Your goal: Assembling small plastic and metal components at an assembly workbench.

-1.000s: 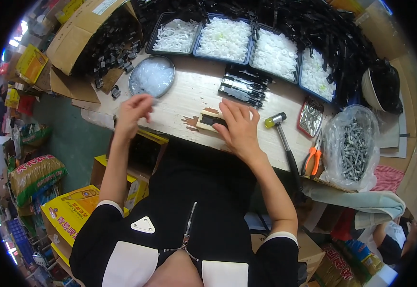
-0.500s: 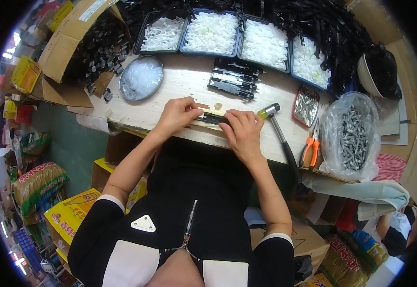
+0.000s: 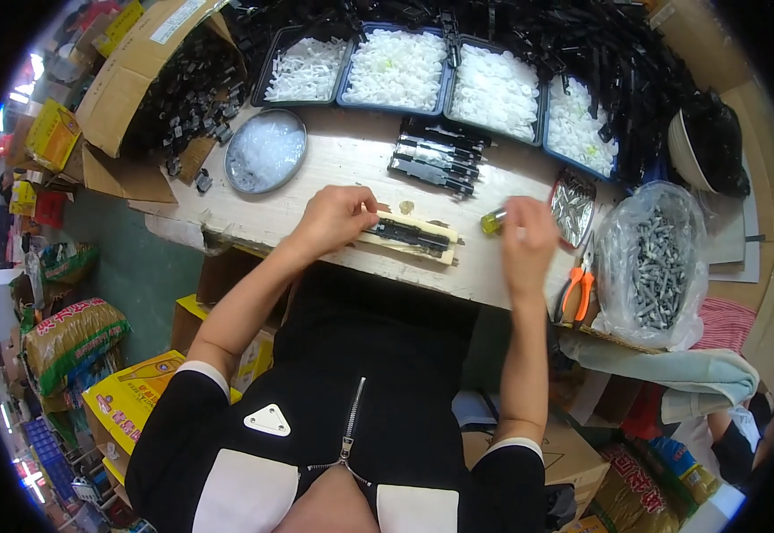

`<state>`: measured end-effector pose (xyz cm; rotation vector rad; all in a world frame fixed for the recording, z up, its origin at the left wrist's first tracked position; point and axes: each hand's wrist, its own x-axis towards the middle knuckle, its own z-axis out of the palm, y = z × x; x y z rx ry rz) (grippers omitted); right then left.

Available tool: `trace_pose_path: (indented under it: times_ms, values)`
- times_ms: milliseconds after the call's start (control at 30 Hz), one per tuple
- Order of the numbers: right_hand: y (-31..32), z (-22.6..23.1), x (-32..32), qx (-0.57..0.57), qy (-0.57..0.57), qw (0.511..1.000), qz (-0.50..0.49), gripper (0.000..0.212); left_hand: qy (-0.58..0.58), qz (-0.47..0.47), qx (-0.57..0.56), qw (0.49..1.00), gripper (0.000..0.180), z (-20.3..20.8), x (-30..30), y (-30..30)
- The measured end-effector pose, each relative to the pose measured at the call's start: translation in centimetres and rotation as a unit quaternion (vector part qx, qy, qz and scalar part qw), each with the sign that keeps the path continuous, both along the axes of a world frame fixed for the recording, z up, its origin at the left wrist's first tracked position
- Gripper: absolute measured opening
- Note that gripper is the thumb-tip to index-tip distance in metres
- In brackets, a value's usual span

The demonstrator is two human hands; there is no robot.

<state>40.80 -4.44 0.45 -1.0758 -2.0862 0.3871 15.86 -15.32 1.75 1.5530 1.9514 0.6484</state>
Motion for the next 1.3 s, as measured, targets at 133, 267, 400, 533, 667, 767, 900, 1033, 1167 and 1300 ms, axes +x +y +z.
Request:
trace_pose_path:
  times_ms: [133, 267, 400, 533, 667, 767, 900, 1033, 1167, 1300]
  values:
    - [3.5, 1.6, 5.1, -0.029, -0.114, 0.985, -0.129, 0.020, 0.058, 0.017, 0.058, 0.996, 0.014, 1.1, -2.0, 4.7]
    - [5.2, 0.2, 6.6, -0.048, -0.311, 0.930, -0.190, 0.025, 0.178, 0.072, 0.171, 0.966, 0.026, 1.7, -4.5, 10.6]
    - [6.0, -0.4, 5.8, -0.078, -0.332, 0.909, -0.240, 0.024, 0.209, 0.067, 0.124, 0.968, 0.033, 2.0, -4.6, 14.3]
    - [7.6, -1.6, 5.5, -0.065, -0.330, 0.911, -0.238, 0.019, 0.214, 0.059, 0.130, 0.966, 0.034, 1.2, -4.1, 16.1]
    - [7.9, -1.9, 5.4, -0.048, -0.310, 0.920, -0.234, 0.017, 0.199, 0.044, 0.173, 0.964, 0.025, 0.6, -4.6, 17.1]
    - [7.7, -1.7, 5.5, -0.038, -0.253, 0.944, -0.210, 0.015, 0.213, 0.032, 0.185, 0.959, 0.020, 0.2, -4.8, 17.3]
    - [7.9, -1.9, 6.2, -0.021, -0.171, 0.970, -0.171, 0.012, 0.199, 0.015, 0.233, 0.952, 0.016, -1.0, -6.2, 18.2]
    - [7.8, -1.9, 6.7, -0.028, -0.144, 0.978, -0.147, 0.011, 0.001, 0.072, 0.218, 0.973, 0.018, 0.7, -6.6, 17.7]
    - [7.6, -1.8, 6.7, -0.020, -0.131, 0.982, -0.138, 0.009, -0.275, 0.132, 0.162, 0.939, 0.022, 2.1, -6.8, 16.1]
    - [7.7, -2.1, 6.7, -0.018, -0.075, 0.988, -0.132, 0.010, -0.360, 0.146, 0.162, 0.907, 0.020, 1.9, -6.8, 14.7]
